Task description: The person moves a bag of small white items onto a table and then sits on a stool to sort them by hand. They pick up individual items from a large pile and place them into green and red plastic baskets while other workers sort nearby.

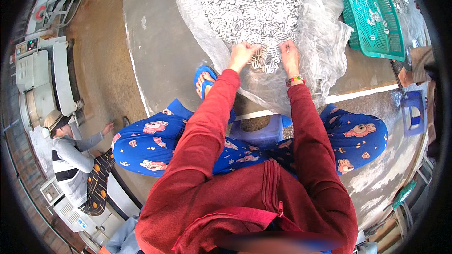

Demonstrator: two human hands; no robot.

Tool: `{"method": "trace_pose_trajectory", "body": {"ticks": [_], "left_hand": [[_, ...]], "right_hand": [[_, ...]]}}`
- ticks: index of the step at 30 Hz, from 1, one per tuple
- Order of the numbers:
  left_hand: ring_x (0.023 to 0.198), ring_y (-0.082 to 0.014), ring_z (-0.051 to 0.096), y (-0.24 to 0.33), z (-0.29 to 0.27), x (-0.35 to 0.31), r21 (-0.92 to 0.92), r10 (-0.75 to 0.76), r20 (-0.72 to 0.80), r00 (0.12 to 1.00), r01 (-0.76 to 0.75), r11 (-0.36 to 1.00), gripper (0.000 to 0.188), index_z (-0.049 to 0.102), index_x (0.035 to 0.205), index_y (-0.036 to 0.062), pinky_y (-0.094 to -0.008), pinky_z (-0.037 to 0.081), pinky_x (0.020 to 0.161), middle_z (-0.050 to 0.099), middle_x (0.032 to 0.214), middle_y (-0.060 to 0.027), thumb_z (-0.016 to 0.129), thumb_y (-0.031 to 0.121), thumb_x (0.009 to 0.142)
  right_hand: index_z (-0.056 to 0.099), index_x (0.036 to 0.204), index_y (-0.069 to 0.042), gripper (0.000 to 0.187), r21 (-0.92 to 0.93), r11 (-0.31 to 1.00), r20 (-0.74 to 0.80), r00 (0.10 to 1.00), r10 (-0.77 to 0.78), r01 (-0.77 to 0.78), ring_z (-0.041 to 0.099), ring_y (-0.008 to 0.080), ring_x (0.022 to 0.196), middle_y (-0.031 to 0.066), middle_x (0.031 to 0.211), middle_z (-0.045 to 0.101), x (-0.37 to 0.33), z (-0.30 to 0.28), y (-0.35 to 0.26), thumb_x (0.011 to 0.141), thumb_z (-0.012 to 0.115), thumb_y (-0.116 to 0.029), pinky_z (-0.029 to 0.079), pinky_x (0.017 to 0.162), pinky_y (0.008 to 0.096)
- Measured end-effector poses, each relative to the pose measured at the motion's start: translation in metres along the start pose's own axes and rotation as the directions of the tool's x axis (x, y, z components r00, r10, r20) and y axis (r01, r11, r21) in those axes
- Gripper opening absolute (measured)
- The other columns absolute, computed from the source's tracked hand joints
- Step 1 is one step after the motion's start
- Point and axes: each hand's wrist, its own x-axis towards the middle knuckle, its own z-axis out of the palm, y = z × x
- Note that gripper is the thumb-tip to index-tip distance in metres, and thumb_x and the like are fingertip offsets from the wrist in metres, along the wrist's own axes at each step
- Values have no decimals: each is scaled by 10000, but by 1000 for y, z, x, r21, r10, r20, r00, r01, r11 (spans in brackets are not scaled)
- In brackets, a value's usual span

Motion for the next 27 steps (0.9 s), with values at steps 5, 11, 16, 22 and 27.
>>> {"method": "trace_pose_trajectory", "body": {"ticks": [5,11,16,22,27], "left_hand": [[708,-323,632,18,33,0,187,183,-210,960,-145,972,351,572,900,36,-412,481,644,642,743,-161,645,363,795],[568,-129,525,26,-26,9,-896,79,173,982,123,427,100,516,825,91,-239,386,440,541,717,-26,548,186,819],[586,-134,534,22,-52,26,-930,160,153,975,87,358,110,548,865,42,-239,363,423,539,733,-45,532,132,804],[831,-432,602,18,-8,18,210,159,-144,977,-126,970,466,562,893,-55,-454,474,748,609,919,-279,664,386,780],[821,-391,615,4,15,21,324,274,-142,951,-217,921,444,576,895,-26,-457,474,749,623,874,-238,683,382,757]], "right_hand": [[367,1187,-93,527,-360,924,66,985,159,-125,591,431,898,258,917,619,-11,-14,-4,812,633,-350,451,760,476],[343,1113,-75,462,-506,862,210,973,93,27,603,444,839,285,873,618,-14,1,-1,849,575,-374,459,683,522],[497,823,-41,223,218,946,272,945,179,-242,569,241,641,130,715,567,7,2,-13,888,523,-253,453,560,392],[532,1001,-28,146,763,368,513,845,153,-531,599,224,800,74,884,564,-3,-26,-19,877,526,-105,502,667,364],[531,1079,20,244,840,66,513,827,229,-539,586,311,961,138,1063,567,-2,-36,3,836,541,6,498,848,388]]}}
